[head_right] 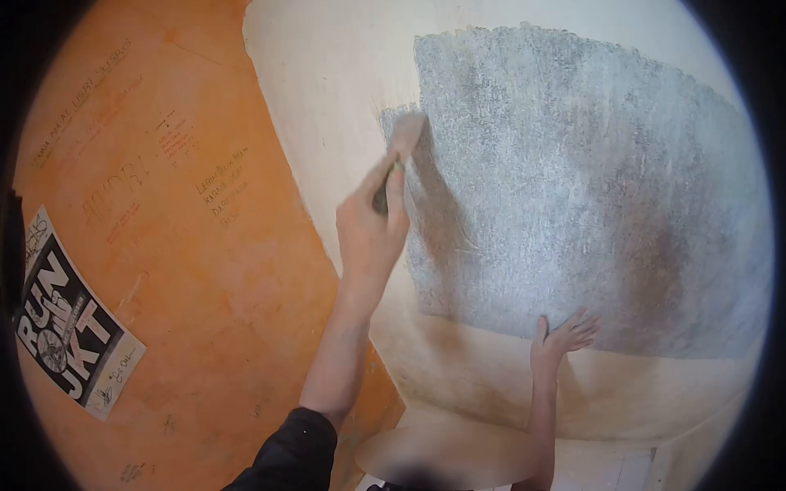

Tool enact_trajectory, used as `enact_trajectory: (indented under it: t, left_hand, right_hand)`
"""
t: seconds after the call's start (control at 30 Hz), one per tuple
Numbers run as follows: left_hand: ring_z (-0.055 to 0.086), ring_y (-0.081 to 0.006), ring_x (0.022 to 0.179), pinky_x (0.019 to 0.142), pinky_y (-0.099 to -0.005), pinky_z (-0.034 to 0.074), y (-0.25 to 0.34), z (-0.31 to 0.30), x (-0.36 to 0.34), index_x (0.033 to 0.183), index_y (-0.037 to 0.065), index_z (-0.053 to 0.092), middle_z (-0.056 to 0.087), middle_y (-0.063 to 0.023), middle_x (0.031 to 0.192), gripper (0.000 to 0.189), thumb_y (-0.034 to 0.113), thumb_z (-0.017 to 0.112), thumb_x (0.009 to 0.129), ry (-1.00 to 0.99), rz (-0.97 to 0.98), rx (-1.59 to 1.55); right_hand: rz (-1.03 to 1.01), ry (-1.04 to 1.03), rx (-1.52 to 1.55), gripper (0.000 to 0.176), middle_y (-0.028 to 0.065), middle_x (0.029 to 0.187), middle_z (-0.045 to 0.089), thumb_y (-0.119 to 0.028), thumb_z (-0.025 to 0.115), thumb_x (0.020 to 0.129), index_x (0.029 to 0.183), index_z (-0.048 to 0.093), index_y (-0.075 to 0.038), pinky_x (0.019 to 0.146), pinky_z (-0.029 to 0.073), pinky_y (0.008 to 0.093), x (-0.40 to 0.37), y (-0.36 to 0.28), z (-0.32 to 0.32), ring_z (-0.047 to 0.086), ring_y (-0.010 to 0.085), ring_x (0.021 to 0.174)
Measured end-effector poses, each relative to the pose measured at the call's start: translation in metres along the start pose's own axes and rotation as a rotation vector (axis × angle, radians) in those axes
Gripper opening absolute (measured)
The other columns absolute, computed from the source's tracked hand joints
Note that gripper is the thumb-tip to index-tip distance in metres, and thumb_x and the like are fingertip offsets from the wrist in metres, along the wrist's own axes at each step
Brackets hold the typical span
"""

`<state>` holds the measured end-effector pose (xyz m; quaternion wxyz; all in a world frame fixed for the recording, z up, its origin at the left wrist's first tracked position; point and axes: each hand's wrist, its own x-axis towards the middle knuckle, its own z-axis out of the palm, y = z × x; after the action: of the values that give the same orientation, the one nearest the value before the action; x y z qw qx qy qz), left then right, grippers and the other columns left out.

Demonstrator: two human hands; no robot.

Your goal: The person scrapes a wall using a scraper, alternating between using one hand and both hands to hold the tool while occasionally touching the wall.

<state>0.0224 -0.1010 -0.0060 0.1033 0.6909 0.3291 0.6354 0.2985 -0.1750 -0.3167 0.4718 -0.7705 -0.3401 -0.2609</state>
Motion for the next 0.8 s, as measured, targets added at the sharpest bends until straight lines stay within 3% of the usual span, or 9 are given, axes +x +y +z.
enact_trajectory:
  t: [0.13,0.17,0.23,0.3,0.37,0.43,0.53,0.63,0.8]
  left_hand:
    - [0.071,-0.0289,0.094,0.081,-0.0333,0.053,0.010,-0.012,0.012,0.121,0.000,0.065,0.070,-0.0252,0.101,0.032,0.019,0.054,0.098,-0.053,-0.019,0.055]
    - [0.071,-0.0293,0.093,0.081,-0.0335,0.053,0.002,-0.012,0.008,0.122,0.001,0.065,0.070,-0.0250,0.102,0.033,0.019,0.054,0.097,-0.035,0.014,0.040]
    - [0.071,-0.0298,0.093,0.081,-0.0338,0.053,-0.003,-0.011,0.001,0.123,0.001,0.065,0.070,-0.0249,0.102,0.033,0.019,0.054,0.097,-0.009,0.048,0.007]
    - [0.071,-0.0298,0.093,0.080,-0.0343,0.053,-0.001,-0.014,-0.011,0.125,0.002,0.064,0.070,-0.0244,0.103,0.035,0.020,0.053,0.097,-0.133,-0.092,0.066]
    - [0.071,-0.0301,0.091,0.080,-0.0351,0.053,-0.005,-0.010,-0.001,0.126,0.004,0.063,0.070,-0.0238,0.102,0.036,0.022,0.054,0.097,-0.067,-0.016,-0.022]
    - [0.071,-0.0298,0.091,0.079,-0.0347,0.053,0.008,-0.015,0.013,0.127,0.006,0.064,0.070,-0.0236,0.102,0.036,0.022,0.054,0.096,-0.067,-0.064,-0.023]
    - [0.071,-0.0315,0.083,0.075,-0.0362,0.053,-0.008,-0.014,0.014,0.128,0.007,0.063,0.071,-0.0223,0.096,0.036,0.022,0.053,0.096,-0.052,0.018,0.040]
    - [0.069,-0.0347,0.075,0.070,-0.0388,0.053,-0.016,-0.015,-0.009,0.127,0.007,0.063,0.071,-0.0218,0.086,0.036,0.022,0.052,0.097,-0.154,-0.007,0.118]
    - [0.066,-0.0368,0.067,0.063,-0.0436,0.051,0.005,-0.008,0.005,0.124,0.009,0.065,0.067,-0.0212,0.074,0.034,0.024,0.052,0.096,-0.098,0.021,0.184]
  right_hand:
    - [-0.243,0.391,0.006,0.064,0.0233,0.161,0.013,-0.044,0.040,0.101,0.155,0.026,-0.012,0.112,0.004,0.0652,0.069,-0.052,-0.049,0.009,0.0460,0.147]
    - [-0.241,0.390,-0.005,0.064,0.0233,0.161,0.013,-0.044,0.040,0.101,0.155,0.026,-0.012,0.112,0.004,0.0652,0.085,-0.064,-0.059,0.009,0.0460,0.147]
    - [-0.429,0.462,0.034,0.059,0.0216,0.159,0.021,-0.043,0.035,0.103,0.153,0.032,-0.012,0.114,0.004,0.0609,0.117,-0.086,-0.076,0.013,0.0433,0.147]
    - [-0.490,0.491,-0.036,0.056,0.0186,0.159,0.024,-0.042,0.034,0.103,0.152,0.034,-0.013,0.115,0.003,0.0589,0.141,-0.092,-0.083,0.015,0.0415,0.147]
    - [-0.555,0.516,-0.116,0.054,0.0155,0.159,0.026,-0.040,0.032,0.104,0.151,0.037,-0.013,0.115,0.003,0.0570,0.171,-0.096,-0.086,0.016,0.0398,0.147]
    - [-0.573,0.467,-0.270,0.056,0.0112,0.158,0.030,-0.043,0.021,0.106,0.150,0.039,-0.015,0.115,0.006,0.0557,0.182,-0.094,-0.079,0.022,0.0355,0.146]
    - [-0.694,0.557,-0.240,0.052,0.0060,0.154,0.039,-0.039,0.024,0.105,0.147,0.045,-0.016,0.116,0.006,0.0496,0.185,-0.093,-0.070,0.027,0.0300,0.144]
    - [-0.581,0.590,-0.233,0.052,0.0060,0.152,0.042,-0.038,0.024,0.105,0.146,0.046,-0.015,0.117,0.007,0.0470,0.183,-0.097,-0.072,0.029,0.0265,0.144]
    - [-0.613,0.572,-0.232,0.050,0.0057,0.152,0.042,-0.035,0.024,0.105,0.145,0.047,-0.014,0.116,0.008,0.0467,0.182,-0.094,-0.072,0.031,0.0258,0.143]
